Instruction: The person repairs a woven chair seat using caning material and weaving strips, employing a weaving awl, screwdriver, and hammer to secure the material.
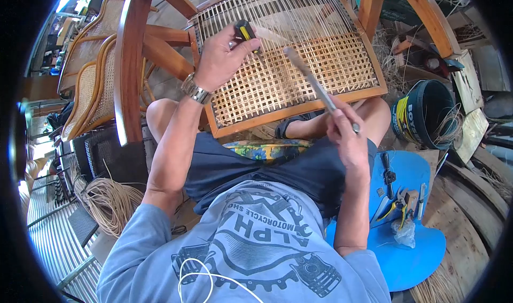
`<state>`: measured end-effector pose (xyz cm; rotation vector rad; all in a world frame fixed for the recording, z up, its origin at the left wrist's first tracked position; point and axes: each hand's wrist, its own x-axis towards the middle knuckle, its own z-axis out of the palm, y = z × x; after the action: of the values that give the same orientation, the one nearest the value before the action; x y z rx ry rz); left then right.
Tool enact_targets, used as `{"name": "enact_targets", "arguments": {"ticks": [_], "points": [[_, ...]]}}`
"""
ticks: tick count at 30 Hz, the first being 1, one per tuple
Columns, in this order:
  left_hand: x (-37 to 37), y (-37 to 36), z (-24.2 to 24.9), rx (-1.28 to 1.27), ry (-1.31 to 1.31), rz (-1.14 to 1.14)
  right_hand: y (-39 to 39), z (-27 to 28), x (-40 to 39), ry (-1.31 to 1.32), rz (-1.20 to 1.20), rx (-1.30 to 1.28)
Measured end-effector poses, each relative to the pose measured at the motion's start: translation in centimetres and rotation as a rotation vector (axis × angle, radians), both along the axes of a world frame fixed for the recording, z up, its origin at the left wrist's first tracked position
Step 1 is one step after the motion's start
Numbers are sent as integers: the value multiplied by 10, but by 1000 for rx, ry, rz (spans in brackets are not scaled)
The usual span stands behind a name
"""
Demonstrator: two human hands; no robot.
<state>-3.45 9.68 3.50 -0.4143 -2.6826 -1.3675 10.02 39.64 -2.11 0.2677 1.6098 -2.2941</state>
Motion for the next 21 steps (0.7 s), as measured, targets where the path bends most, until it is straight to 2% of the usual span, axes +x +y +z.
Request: {"name": "enact_targets", "arguments": {"ticks": [1, 8, 10, 12, 14, 16, 21], "points": [[2, 0, 2, 6, -2, 5, 2, -1, 2, 5, -83, -73], [3, 11, -8, -159, -110, -64, -8, 10, 2, 9, -104, 12], [4, 10, -6, -167, -111, -78, -10, 11, 5, 2, 78, 151], [4, 6, -4, -137, -116, -72, -8, 12, 8, 15, 111, 171], [6, 2, -4, -112, -83, -53, -1, 7, 12, -58, -65, 78], [7, 1, -8, 99, 2, -57, 5, 2, 12, -31, -114, 38], [13, 9, -14, -28, -31, -94, 5, 9, 11, -21, -91, 20]]}}
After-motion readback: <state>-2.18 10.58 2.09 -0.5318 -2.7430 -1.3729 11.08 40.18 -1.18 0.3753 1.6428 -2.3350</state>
